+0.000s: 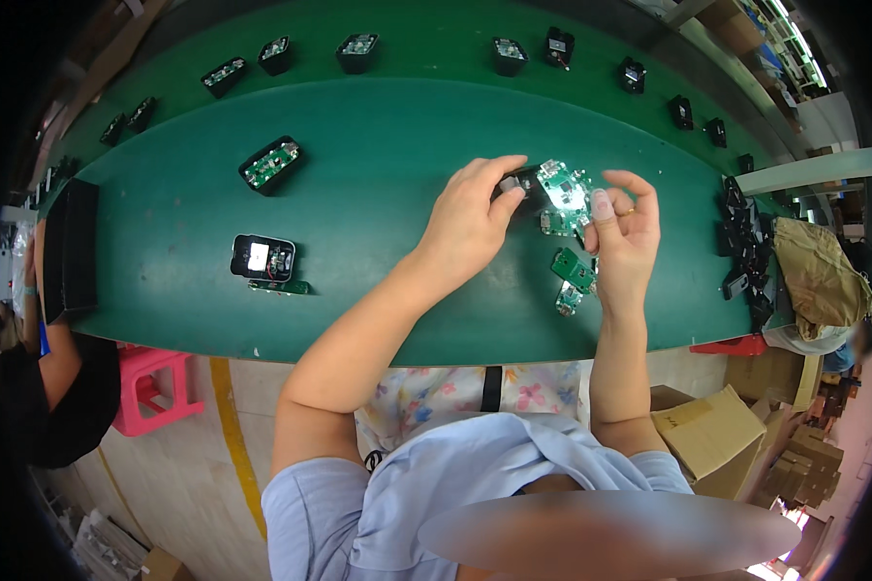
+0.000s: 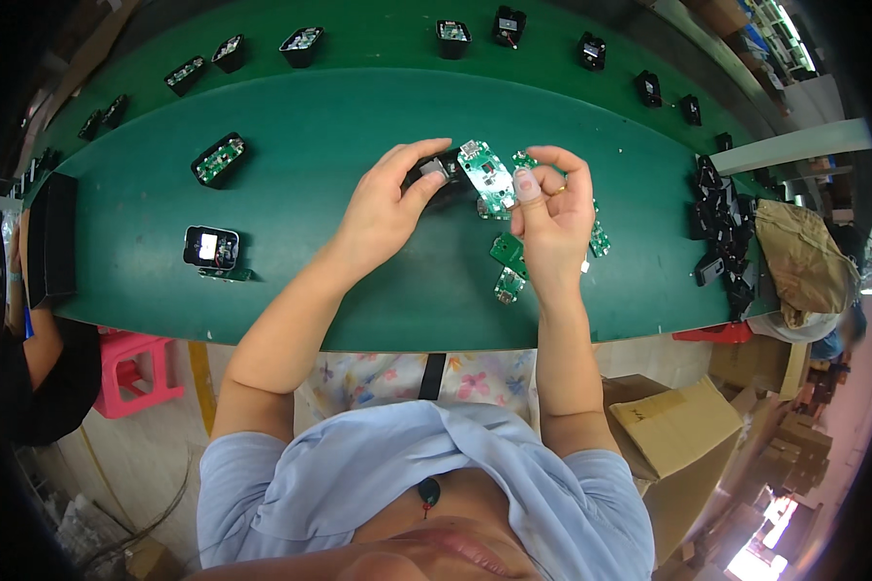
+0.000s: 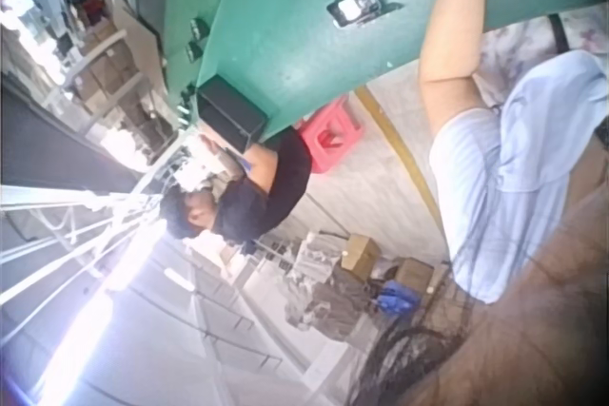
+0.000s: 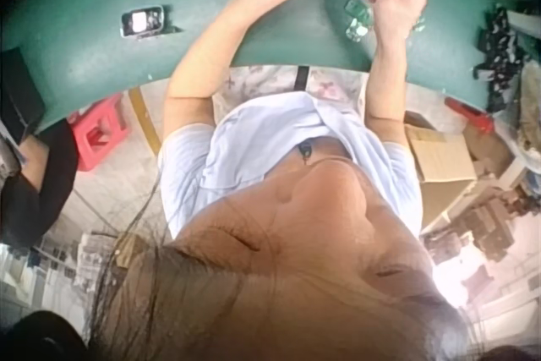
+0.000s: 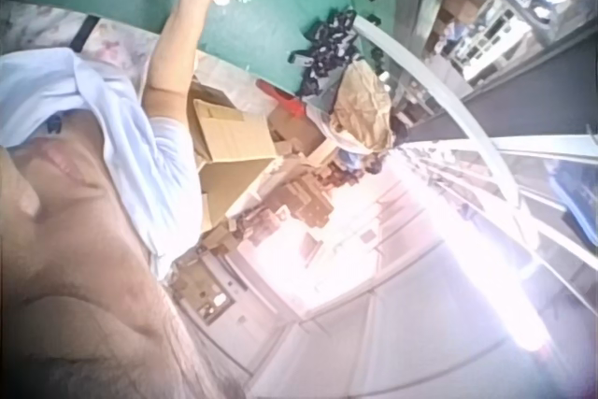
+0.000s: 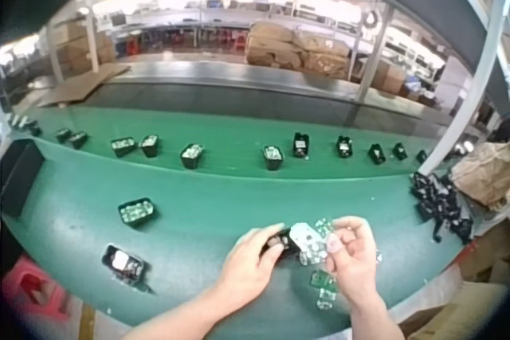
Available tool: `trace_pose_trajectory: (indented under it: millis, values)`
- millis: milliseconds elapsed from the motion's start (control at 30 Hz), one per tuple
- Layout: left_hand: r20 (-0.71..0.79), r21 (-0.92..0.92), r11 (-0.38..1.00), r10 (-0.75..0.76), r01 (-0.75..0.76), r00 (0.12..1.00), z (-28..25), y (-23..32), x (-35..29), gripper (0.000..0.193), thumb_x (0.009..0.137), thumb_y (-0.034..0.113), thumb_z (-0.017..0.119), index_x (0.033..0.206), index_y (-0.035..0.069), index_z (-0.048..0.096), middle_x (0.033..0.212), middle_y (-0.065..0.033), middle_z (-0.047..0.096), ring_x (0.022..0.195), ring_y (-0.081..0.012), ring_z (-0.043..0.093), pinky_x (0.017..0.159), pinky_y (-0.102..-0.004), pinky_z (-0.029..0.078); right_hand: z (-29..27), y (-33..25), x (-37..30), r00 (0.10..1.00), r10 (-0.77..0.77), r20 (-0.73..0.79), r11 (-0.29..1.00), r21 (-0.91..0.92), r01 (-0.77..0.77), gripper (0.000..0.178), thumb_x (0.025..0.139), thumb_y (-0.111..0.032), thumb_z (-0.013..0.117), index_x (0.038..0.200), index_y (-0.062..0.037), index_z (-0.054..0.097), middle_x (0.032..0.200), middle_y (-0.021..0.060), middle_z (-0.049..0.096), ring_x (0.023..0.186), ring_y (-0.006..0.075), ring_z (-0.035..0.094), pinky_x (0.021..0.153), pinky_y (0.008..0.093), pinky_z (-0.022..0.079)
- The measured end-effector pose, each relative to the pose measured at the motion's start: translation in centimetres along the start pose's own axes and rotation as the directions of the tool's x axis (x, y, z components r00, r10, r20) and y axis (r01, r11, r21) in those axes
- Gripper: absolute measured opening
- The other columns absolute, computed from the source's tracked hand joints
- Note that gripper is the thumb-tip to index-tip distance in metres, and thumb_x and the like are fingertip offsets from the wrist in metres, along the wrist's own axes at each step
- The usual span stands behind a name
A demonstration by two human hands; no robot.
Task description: The person assembles electronic components into plastic housings by hand, placing them onto circuit boards on a green work table.
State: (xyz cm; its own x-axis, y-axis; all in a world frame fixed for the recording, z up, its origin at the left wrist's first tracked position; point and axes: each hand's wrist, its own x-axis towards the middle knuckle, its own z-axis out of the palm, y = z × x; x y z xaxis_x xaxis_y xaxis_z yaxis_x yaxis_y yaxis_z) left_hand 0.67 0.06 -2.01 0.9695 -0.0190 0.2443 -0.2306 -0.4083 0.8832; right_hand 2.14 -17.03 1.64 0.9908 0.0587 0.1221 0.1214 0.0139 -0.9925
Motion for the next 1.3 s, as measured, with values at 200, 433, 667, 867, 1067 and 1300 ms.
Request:
trace_pose_trajectory:
  millis: [200,433,667,867,1067,1300]
  values:
    - [0.281,-0.731,0.563,-0.268,0.386,0.922,-0.6,1.1,0.5,0.033,0.086,0.018,0.062,0.112,-0.001,0.054,0.097,-0.0049,0.059,0.088,-0.0106,0.055,0.078,-0.0255,0.046,0.8,0.2,-2.2,0.984,0.008,0.180,0.998,0.060,-0.019,0.026,0.088,-0.004,0.055,0.110,-0.0023,0.041,0.073,0.0049,0.054,0.049,0.0060,0.045,0.044,0.0174,0.035]
    - [0.429,-0.750,0.422,-0.276,0.509,0.860,-0.8,1.3,0.4,0.032,0.082,0.019,0.067,0.107,0.002,0.056,0.091,-0.0008,0.059,0.080,-0.0071,0.056,0.070,-0.0234,0.048,0.8,0.2,-2.7,0.941,-0.192,0.277,0.974,-0.064,0.217,0.026,0.084,0.002,0.057,0.109,-0.0014,0.050,0.071,0.0060,0.055,0.052,0.0095,0.051,0.045,0.0207,0.040]
    - [0.267,-0.736,0.542,-0.317,0.405,0.910,0.0,1.2,0.1,0.032,0.084,0.008,0.062,0.114,0.000,0.054,0.097,-0.0025,0.060,0.082,-0.0080,0.058,0.070,-0.0234,0.050,0.1,0.2,-0.5,0.621,-0.573,0.535,0.457,-0.420,0.784,0.022,0.069,0.001,0.070,0.090,-0.0083,0.068,0.070,0.0032,0.054,0.057,0.0125,0.052,0.048,0.0252,0.041]
    - [0.190,-0.799,0.519,-0.259,0.303,0.947,0.6,1.4,-0.2,0.032,0.090,0.011,0.054,0.119,-0.001,0.051,0.103,-0.0053,0.059,0.090,-0.0112,0.059,0.077,-0.0264,0.051,0.2,1.0,0.4,0.720,-0.545,0.429,0.632,-0.354,0.689,0.016,0.072,-0.001,0.069,0.088,-0.0056,0.066,0.086,0.0067,0.054,0.074,0.0171,0.054,0.059,0.0270,0.044]
    - [0.266,-0.818,0.469,-0.208,0.334,0.941,0.4,2.1,-0.4,0.036,0.094,0.019,0.048,0.123,-0.001,0.047,0.109,-0.0059,0.057,0.096,-0.0123,0.057,0.082,-0.0292,0.051,0.5,0.4,0.6,0.769,-0.593,0.240,0.589,-0.522,0.617,0.011,0.074,-0.003,0.068,0.084,-0.0045,0.064,0.086,0.0065,0.052,0.073,0.0159,0.051,0.059,0.0269,0.043]
    - [0.281,-0.824,0.441,-0.228,0.356,0.932,0.3,2.1,-0.4,0.033,0.092,0.020,0.053,0.117,-0.001,0.047,0.105,-0.0068,0.057,0.095,-0.0129,0.057,0.081,-0.0305,0.051,1.5,0.1,0.3,0.864,-0.493,0.099,0.699,-0.546,0.461,0.008,0.078,-0.012,0.067,0.083,-0.0062,0.064,0.085,0.0038,0.052,0.070,0.0111,0.049,0.057,0.0241,0.035]
